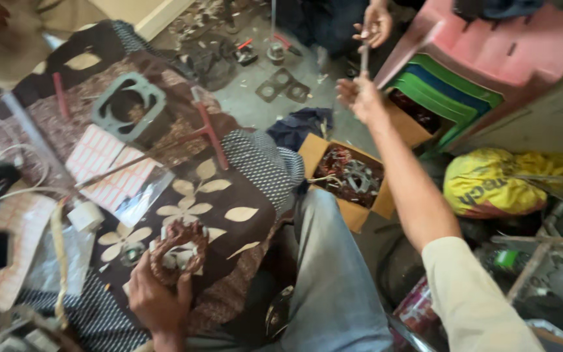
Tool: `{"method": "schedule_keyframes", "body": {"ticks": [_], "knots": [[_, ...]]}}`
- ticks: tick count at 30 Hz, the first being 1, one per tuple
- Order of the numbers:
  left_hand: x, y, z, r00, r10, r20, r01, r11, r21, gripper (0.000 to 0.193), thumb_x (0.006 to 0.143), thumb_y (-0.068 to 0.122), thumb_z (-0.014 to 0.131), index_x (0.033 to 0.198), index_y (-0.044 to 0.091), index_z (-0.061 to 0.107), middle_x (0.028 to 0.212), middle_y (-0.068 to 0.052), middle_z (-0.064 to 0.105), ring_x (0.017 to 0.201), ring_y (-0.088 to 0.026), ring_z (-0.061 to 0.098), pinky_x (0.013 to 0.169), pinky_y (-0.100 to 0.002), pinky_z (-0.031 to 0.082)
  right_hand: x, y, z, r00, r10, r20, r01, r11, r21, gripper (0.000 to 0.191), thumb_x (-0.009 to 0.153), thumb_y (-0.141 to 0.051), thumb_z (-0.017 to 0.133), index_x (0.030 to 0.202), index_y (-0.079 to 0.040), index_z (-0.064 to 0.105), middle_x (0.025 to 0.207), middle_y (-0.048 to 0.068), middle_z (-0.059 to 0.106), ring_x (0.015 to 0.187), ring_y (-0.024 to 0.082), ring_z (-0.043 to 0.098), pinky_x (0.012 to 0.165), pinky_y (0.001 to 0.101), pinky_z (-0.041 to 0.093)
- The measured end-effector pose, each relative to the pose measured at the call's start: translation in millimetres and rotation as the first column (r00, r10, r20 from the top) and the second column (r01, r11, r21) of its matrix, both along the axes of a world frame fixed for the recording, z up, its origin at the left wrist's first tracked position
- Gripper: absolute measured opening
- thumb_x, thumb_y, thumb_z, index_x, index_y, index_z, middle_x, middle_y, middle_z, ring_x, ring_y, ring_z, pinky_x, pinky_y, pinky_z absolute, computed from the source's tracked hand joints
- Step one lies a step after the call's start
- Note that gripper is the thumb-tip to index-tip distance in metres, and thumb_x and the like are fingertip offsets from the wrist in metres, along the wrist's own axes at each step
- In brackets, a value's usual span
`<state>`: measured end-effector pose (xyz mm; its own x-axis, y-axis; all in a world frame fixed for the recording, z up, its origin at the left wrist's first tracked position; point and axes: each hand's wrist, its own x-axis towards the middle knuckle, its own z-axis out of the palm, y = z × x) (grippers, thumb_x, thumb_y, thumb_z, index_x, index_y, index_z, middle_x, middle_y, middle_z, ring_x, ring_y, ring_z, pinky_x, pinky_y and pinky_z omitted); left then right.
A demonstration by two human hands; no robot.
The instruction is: The person sits on the floor holding a coiled ring-shaped object and files its surface with a flat file, rotating the ring to file different sections. They occasionally pick small debris off the ring and continue filing around its circumference.
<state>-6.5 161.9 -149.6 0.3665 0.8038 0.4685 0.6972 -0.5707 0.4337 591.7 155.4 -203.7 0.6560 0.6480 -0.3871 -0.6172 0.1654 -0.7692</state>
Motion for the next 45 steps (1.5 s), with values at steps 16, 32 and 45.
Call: {"method": "schedule_keyframes", "body": {"ticks": [16, 32, 45], "knots": [[8.2, 10.6, 20.6, 0.995, 0.078, 0.057, -0.084, 0.990, 0.117, 0.027, 0.089, 0.023, 0.061, 0.109, 0.005, 0.068, 0.102, -0.012, 0.066, 0.100, -0.033, 0.061, 0.096, -0.047, 0.046, -252.3, -77.8, 86.3, 0.674, 0.364, 0.642, -0.466, 0.885, -0.012, 0.014, 0.111, -0.019, 0.047, 0.113, -0.007, 0.054, 0.077, 0.005, 0.057, 0.068, 0.014, 0.059, 0.067, 0.0299, 0.052], [8.7, 11.1, 37.4, 0.988, 0.084, 0.133, -0.098, 0.990, 0.103, 0.096, 0.071, 0.072, 0.084, 0.130, 0.001, 0.061, 0.108, -0.011, 0.064, 0.101, -0.030, 0.062, 0.091, -0.043, 0.048, -375.7, -93.9, 85.8, 0.405, 0.645, 0.648, -0.616, 0.716, -0.328, 0.019, 0.111, -0.021, 0.044, 0.114, -0.008, 0.058, 0.065, -0.001, 0.048, 0.055, 0.008, 0.041, 0.052, 0.0256, 0.035], [2.5, 12.1, 29.8, 0.992, 0.018, 0.127, -0.023, 0.999, 0.037, 0.104, 0.066, 0.069, 0.089, 0.138, 0.001, 0.056, 0.120, -0.012, 0.063, 0.112, -0.032, 0.059, 0.099, -0.046, 0.042, -425.6, -96.9, 94.1, 0.145, 0.599, 0.788, -0.277, 0.789, -0.549, 0.016, 0.108, -0.019, 0.047, 0.106, -0.008, 0.058, 0.068, 0.016, 0.060, 0.062, 0.033, 0.065, 0.059, 0.0447, 0.045]]}}
